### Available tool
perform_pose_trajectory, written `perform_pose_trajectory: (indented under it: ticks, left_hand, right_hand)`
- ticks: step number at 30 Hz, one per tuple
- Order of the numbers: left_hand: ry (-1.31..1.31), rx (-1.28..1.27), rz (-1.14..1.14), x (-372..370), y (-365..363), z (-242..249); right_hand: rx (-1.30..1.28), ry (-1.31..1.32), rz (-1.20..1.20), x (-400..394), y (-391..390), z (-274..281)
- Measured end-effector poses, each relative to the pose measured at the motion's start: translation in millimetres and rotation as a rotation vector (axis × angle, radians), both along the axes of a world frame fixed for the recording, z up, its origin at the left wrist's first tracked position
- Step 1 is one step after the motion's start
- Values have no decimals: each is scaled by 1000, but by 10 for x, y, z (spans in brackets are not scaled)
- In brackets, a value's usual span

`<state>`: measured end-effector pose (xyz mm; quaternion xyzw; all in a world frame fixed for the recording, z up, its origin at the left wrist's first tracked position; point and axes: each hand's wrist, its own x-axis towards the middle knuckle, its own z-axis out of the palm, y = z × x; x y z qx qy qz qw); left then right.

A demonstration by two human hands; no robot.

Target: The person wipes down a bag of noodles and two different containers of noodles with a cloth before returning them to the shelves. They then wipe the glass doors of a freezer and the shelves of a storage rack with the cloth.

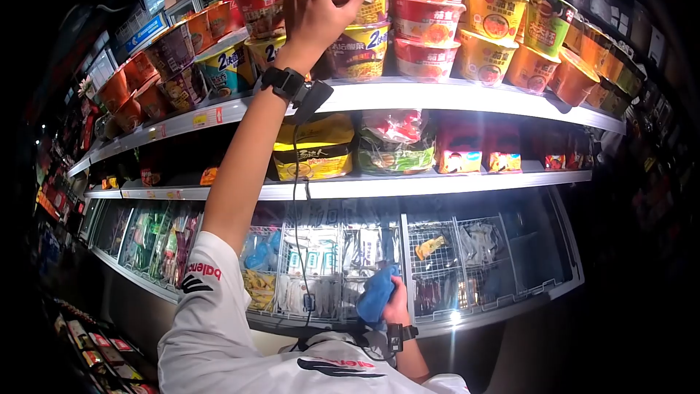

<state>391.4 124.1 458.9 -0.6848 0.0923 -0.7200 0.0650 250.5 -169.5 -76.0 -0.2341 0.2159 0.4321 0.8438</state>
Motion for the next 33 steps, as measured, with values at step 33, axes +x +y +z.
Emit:
perform_pose_trajectory:
  ticks: [33]
  left_hand:
    - [-148,148,-5,1224,-1152,106]
  right_hand:
    - [24,102,-169,467,-1189,-439]
